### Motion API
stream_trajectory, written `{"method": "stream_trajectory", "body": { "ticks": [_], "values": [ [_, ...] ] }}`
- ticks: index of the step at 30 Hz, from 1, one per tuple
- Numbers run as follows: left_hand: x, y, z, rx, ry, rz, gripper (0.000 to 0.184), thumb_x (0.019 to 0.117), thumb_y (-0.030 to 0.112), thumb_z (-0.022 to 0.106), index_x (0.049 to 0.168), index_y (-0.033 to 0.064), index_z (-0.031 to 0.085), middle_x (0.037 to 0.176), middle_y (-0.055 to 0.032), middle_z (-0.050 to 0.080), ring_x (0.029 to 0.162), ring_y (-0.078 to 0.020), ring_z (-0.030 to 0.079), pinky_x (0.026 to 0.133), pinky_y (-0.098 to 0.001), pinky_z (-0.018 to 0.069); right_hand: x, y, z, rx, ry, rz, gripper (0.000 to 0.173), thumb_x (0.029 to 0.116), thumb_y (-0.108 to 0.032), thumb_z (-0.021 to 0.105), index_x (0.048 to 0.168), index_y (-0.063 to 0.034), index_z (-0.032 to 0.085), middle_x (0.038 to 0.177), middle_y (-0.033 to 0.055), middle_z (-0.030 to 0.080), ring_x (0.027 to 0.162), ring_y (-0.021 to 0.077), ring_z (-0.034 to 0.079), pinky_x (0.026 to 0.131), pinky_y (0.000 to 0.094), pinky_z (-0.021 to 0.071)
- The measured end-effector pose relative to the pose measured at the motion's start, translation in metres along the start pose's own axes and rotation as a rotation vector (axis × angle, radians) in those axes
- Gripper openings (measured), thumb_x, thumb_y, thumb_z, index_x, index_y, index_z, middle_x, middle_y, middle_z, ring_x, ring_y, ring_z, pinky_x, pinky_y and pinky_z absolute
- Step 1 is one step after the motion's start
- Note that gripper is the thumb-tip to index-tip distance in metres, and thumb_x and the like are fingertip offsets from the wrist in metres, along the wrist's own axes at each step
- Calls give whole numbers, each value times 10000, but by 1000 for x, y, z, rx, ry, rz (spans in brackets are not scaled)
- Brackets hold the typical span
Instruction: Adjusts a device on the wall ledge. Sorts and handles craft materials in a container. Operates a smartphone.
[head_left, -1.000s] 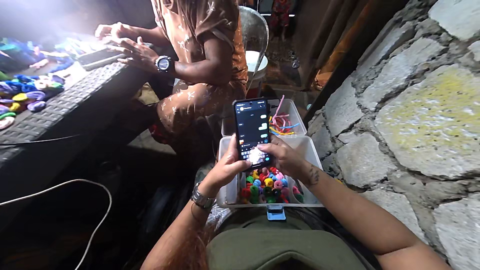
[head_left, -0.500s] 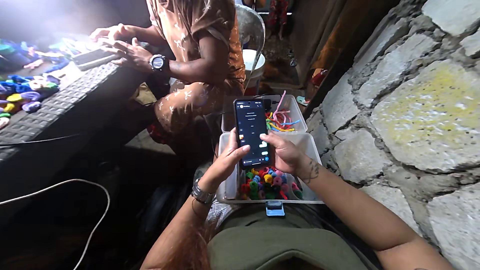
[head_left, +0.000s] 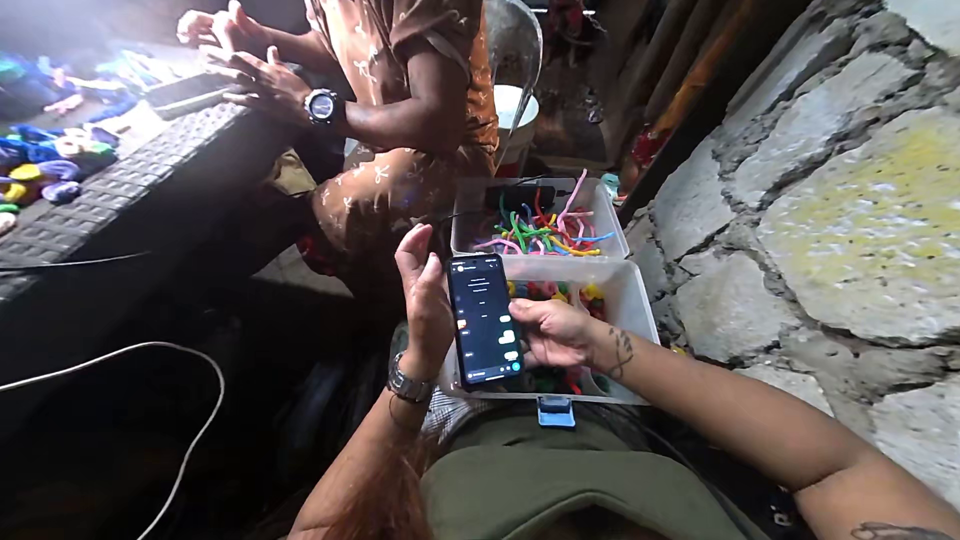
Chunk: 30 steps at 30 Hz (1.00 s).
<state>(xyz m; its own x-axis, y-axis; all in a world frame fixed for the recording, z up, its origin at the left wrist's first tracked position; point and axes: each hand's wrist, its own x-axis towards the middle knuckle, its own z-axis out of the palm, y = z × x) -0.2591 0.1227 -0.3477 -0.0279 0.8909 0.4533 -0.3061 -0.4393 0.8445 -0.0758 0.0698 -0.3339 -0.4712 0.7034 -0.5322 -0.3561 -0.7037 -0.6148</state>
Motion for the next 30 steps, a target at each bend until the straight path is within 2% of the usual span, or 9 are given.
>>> {"method": "stream_trajectory", "body": {
  "ticks": [3, 7, 12, 16, 20, 21, 24, 27, 30],
  "values": [
    [1, -2, -4, 49, -26, 29, 458, 982, 446, 530, 1334, 153, 533, 1491, 16, 435, 1409, -133, 395, 1157, -415, 365, 3, 2, 2, -22, 28, 13, 315, 1132, -237, 288, 1404, -145, 418, 1149, 124, 674, 1001, 266, 709, 771, 441, 615],
    [0, -4, -7, -9, -21, 32, 356, 980, 433, 557, 1238, 194, 612, 1420, 53, 494, 1351, -118, 445, 1123, -392, 394, 0, 6, 8, -76, 85, 16, 334, 1133, -225, 278, 1440, -156, 390, 1175, 123, 658, 1010, 269, 700, 757, 443, 609],
    [-1, -6, -10, -43, -25, 59, 255, 996, 379, 529, 1196, 253, 627, 1354, 99, 539, 1245, -88, 528, 1011, -333, 486, 3, 15, 16, -89, 193, 44, 308, 1132, -213, 292, 1412, -141, 398, 1160, 125, 640, 944, 247, 700, 697, 397, 602],
    [-3, -4, -7, -11, -87, 35, 238, 1001, 381, 509, 1162, 263, 639, 1314, 107, 552, 1204, -78, 542, 981, -314, 497, 14, 17, 11, -191, 215, 67, 280, 1128, -215, 327, 1375, -124, 423, 1148, 105, 607, 979, 216, 665, 769, 397, 583],
    [-3, -3, -5, -20, -153, 25, 223, 1024, 351, 494, 1146, 241, 644, 1246, 100, 602, 1139, -71, 582, 942, -288, 516, 19, 14, 1, -577, 285, 75, 297, 1112, -299, 439, 1247, -49, 526, 902, 72, 577, 692, 134, 619, 626, 288, 553],
    [-3, -3, -4, -14, -175, 15, 229, 1027, 360, 497, 1152, 239, 646, 1235, 101, 607, 1132, -68, 585, 941, -284, 519, 19, 9, 0, -737, 275, 67, 320, 1109, -317, 446, 1196, -29, 556, 888, 73, 576, 682, 123, 603, 631, 279, 539],
    [-2, 2, -2, 17, -235, -14, 235, 1030, 343, 484, 1155, 220, 641, 1212, 96, 609, 1116, -62, 584, 941, -278, 512, 16, -7, -4, -1279, 166, -49, 372, 1109, -300, 430, 1102, 13, 631, 966, 141, 602, 844, 210, 575, 782, 403, 465],
    [3, 7, 0, 118, -285, -81, 264, 1024, 266, 448, 1191, 142, 611, 1185, 43, 615, 1095, -78, 592, 935, -303, 515, 10, -11, -9, -1598, 22, -101, 352, 1058, -238, 539, 1294, 8, 629, 1249, 242, 621, 1188, 380, 593, 1016, 584, 442],
    [12, 17, 7, 274, -392, -167, 298, 1000, 190, 457, 1221, 43, 591, 1186, -49, 619, 1062, -117, 612, 915, -340, 526, 7, -3, -10, -1769, -99, 18, 411, 969, -219, 704, 1305, 3, 625, 1227, 256, 624, 1147, 429, 600, 962, 647, 450]
  ]
}}
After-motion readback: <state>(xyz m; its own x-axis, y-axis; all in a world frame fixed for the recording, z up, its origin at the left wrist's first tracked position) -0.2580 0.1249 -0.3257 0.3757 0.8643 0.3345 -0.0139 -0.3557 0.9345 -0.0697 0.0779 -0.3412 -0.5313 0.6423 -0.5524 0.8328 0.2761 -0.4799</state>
